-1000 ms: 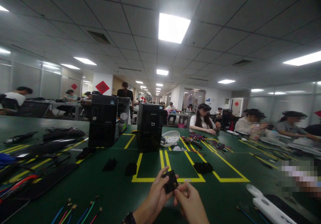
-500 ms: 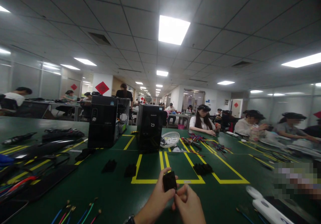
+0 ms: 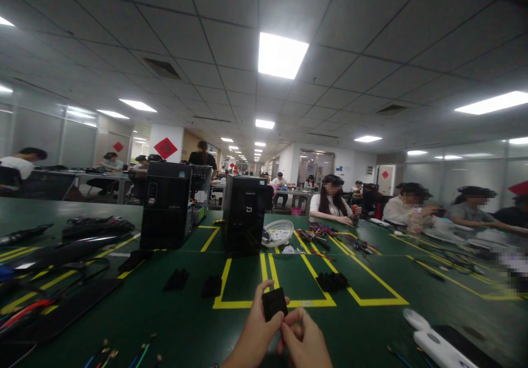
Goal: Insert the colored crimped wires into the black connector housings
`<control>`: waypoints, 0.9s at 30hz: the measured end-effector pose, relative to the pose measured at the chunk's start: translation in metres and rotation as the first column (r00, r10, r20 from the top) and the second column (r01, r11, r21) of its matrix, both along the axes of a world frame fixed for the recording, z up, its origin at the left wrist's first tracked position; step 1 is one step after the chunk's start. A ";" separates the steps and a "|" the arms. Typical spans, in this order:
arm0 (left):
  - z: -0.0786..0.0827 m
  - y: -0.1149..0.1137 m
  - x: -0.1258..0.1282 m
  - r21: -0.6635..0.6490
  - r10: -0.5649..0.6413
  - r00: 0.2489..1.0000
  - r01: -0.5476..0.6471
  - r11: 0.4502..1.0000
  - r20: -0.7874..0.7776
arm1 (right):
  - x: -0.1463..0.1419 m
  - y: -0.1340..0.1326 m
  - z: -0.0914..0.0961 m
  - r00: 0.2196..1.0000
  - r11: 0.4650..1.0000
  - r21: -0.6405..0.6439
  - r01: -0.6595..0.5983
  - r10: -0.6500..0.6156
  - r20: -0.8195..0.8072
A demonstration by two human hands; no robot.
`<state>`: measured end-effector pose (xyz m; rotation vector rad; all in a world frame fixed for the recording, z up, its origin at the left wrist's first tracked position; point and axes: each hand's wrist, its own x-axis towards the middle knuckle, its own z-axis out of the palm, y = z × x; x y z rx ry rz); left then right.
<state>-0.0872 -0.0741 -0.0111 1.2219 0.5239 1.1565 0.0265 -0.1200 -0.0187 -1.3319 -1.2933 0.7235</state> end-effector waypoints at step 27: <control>0.000 0.000 -0.003 -0.067 -0.205 0.943 0.230 0.971 0.262 | 0.006 0.005 -0.004 0.952 0.966 -0.143 -0.216 0.177 -0.248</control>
